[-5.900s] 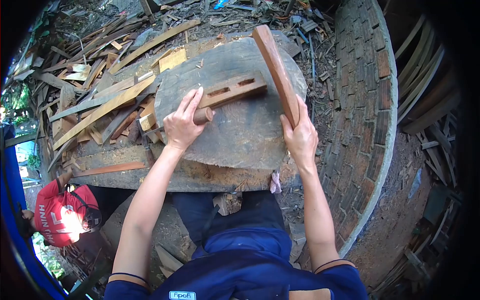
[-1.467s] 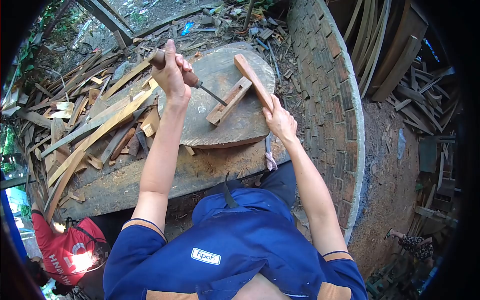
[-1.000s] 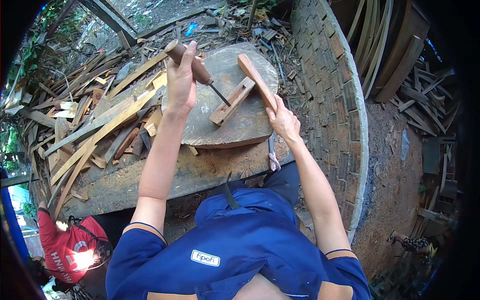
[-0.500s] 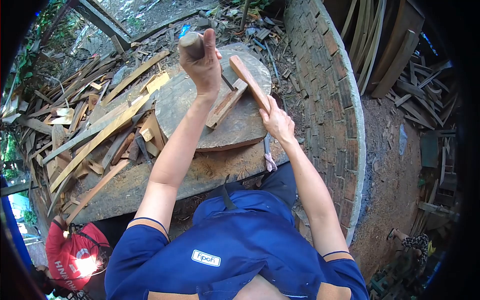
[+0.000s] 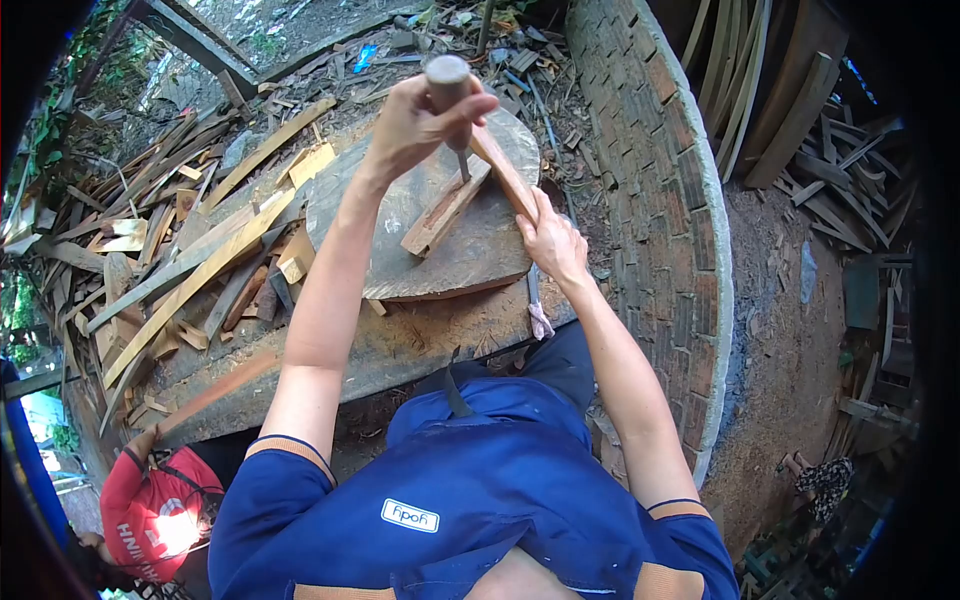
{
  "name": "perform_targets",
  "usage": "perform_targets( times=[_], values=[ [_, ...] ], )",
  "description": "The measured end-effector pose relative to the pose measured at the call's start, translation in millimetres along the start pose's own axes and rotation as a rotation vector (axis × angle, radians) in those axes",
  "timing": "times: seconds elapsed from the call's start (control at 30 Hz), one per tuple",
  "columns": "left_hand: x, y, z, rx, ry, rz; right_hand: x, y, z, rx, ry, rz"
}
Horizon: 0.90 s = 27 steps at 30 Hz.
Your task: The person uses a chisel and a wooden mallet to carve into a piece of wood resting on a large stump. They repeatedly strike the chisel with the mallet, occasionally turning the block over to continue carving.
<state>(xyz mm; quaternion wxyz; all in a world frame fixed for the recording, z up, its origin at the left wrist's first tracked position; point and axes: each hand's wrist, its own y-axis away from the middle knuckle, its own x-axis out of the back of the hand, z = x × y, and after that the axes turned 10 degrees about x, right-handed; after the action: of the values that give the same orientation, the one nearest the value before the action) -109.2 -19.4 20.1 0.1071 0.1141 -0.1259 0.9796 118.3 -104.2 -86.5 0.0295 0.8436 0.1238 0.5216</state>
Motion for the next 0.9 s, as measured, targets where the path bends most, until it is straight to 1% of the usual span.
perform_targets(
  times=[0.1,0.13,0.17,0.2,0.23,0.27,0.3,0.33,0.37,0.4,0.47,0.5,0.57,0.6,0.67,0.7,0.77,0.8,0.87,0.9],
  values=[
    [-18.1,-5.7,-1.0,0.022,0.032,0.016,2.1,1.3,-1.7,0.007,-0.002,0.002],
    [-29.8,-8.2,-2.7,0.090,0.174,0.053,3.0,1.6,-1.9,0.006,0.002,0.008],
    [-40.2,-10.3,-4.0,0.082,0.179,0.050,3.6,2.3,-1.7,-0.012,-0.054,0.005],
    [-50.2,-12.7,-4.8,0.039,0.151,0.126,4.7,2.4,0.2,-0.031,-0.108,0.005],
    [-58.0,-15.0,-1.0,-0.005,0.126,0.204,0.7,0.5,9.0,-0.034,-0.099,0.014],
    [-65.0,-14.5,1.6,-0.050,0.070,0.207,-6.6,-1.9,22.2,-0.019,-0.308,0.042],
    [-69.2,-12.9,4.3,-0.035,-0.014,0.186,-8.9,-2.0,32.4,-0.004,-0.514,0.066],
    [-74.4,-12.1,2.2,-0.112,-0.010,0.207,24.5,9.6,13.1,-0.115,-0.719,0.027],
    [-81.5,-10.0,-0.8,-0.183,-0.004,0.219,44.0,18.2,5.3,0.026,-0.818,0.168],
    [-86.6,-5.2,4.8,-0.189,-0.013,0.212,82.2,33.3,-17.6,-0.028,-0.868,0.207],
    [-93.5,0.1,8.0,-0.200,-0.083,0.212,128.7,52.3,-27.2,0.140,-0.914,0.393],
    [-94.4,1.5,8.6,-0.129,-0.092,0.138,151.5,63.7,-36.5,0.199,-0.911,0.511],
    [-105.6,2.2,6.6,-0.189,-0.127,0.142,174.3,79.5,-39.9,0.318,-0.887,0.692],
    [-111.1,2.9,8.6,-0.197,-0.138,0.129,172.7,84.2,-37.1,0.317,-0.881,0.704],
    [-121.7,8.0,12.6,-0.188,-0.176,0.101,160.4,93.7,-28.3,0.308,-0.623,0.529],
    [-124.0,9.4,10.7,-0.194,-0.174,0.094,158.2,100.4,-23.8,0.245,-0.447,0.285],
    [-126.1,13.7,1.1,-0.163,-0.248,0.041,153.9,110.1,-15.3,0.172,-0.534,0.269],
    [-122.0,15.1,6.7,-0.180,-0.290,0.035,158.8,112.4,-18.6,0.179,-0.532,0.260],
    [-116.4,15.7,6.5,-0.149,-0.265,0.040,165.7,123.0,-31.3,0.033,-0.791,0.427],
    [-114.0,13.3,8.2,-0.151,-0.239,0.042,158.4,121.5,-31.0,0.035,-0.798,0.419]
  ],
)
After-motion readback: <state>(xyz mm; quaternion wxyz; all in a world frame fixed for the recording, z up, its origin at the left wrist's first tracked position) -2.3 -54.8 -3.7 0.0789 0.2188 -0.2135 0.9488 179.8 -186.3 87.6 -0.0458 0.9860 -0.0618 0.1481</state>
